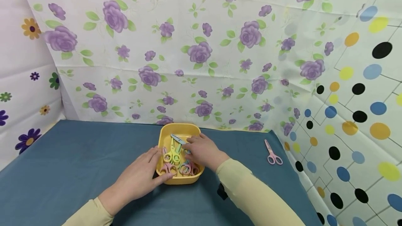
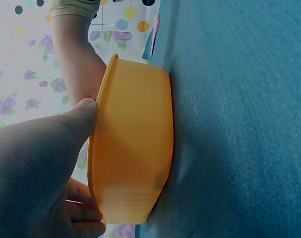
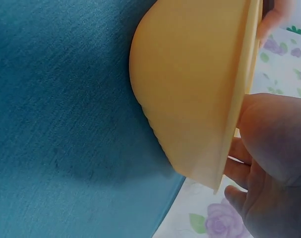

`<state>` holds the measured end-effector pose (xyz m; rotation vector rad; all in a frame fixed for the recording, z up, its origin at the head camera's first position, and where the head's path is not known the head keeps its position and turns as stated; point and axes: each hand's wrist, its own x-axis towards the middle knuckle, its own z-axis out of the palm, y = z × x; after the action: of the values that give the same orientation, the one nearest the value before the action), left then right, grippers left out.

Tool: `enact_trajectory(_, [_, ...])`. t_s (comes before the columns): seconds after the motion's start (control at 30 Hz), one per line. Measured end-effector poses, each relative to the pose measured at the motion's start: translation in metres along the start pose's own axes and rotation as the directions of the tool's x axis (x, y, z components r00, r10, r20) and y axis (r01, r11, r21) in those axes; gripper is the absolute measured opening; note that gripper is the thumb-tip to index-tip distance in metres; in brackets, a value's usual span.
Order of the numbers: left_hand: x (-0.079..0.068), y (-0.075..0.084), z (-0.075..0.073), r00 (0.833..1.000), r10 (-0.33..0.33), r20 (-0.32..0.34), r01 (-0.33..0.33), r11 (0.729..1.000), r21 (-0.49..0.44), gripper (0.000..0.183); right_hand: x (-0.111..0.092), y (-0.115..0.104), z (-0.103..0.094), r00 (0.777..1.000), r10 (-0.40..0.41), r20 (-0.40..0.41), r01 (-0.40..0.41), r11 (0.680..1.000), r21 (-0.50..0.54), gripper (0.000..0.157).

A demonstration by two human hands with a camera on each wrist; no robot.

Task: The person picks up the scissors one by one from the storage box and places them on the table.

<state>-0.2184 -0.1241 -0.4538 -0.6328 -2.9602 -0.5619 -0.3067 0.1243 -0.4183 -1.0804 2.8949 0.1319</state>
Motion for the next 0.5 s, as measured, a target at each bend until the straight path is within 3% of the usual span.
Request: enact_trajectory(0.5, [0.000,-0.001,0.000,1.000,-0.002,0.015,0.002,1.000,-0.002,0.100,0.016,0.002,0.012,0.999,0.000,0.054,0.002,1.000,-0.030,0.044])
